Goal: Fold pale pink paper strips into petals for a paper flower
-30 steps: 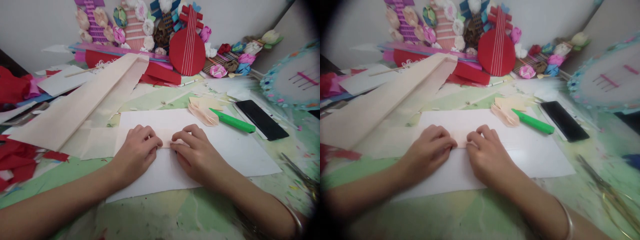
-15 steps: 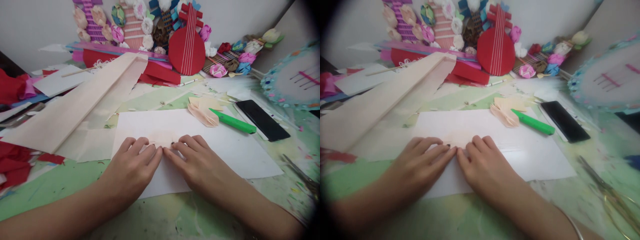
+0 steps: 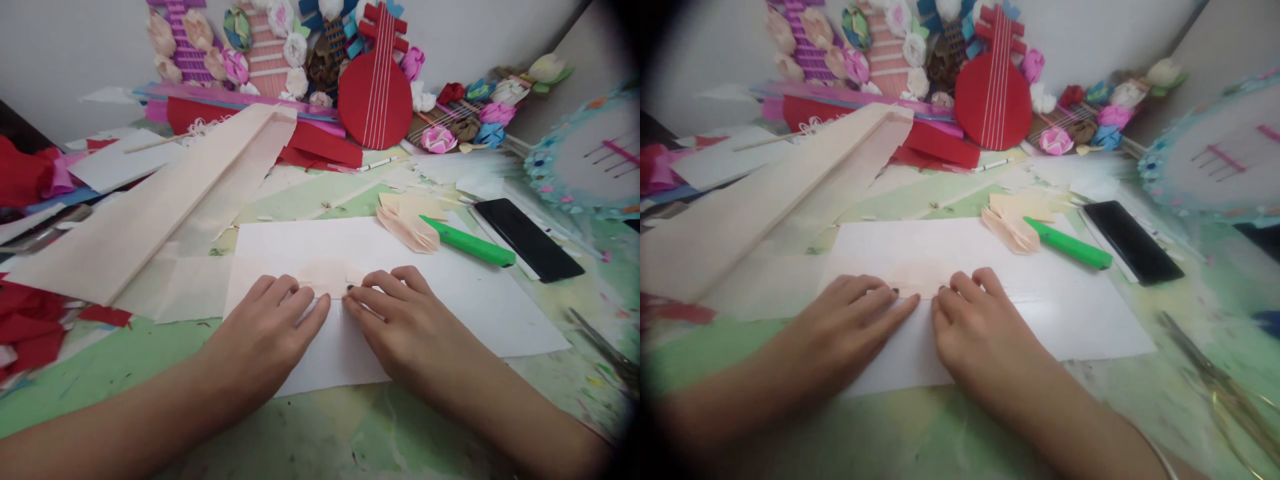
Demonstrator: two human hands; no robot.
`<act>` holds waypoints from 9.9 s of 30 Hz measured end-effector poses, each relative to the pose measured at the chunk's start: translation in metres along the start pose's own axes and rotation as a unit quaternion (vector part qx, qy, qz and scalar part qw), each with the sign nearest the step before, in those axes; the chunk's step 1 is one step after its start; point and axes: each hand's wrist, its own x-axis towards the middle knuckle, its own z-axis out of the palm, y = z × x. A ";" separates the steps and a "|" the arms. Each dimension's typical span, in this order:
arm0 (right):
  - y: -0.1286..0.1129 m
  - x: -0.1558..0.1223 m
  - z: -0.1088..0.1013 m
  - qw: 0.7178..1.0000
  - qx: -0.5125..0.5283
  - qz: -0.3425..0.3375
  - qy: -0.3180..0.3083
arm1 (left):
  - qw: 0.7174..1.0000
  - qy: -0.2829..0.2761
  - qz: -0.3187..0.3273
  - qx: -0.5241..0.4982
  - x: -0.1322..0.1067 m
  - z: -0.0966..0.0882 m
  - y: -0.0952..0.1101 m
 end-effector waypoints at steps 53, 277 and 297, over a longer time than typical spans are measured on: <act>0.037 0.005 0.020 0.937 0.244 0.213 0.131 | 0.990 0.059 -0.084 -0.094 0.003 0.003 -0.018; 0.020 -0.001 0.003 0.996 0.033 0.010 0.077 | 0.996 0.027 0.041 -0.071 0.002 -0.008 -0.016; 0.028 0.001 0.006 0.996 0.043 0.038 0.070 | 1.000 0.009 0.022 0.004 0.006 0.001 -0.017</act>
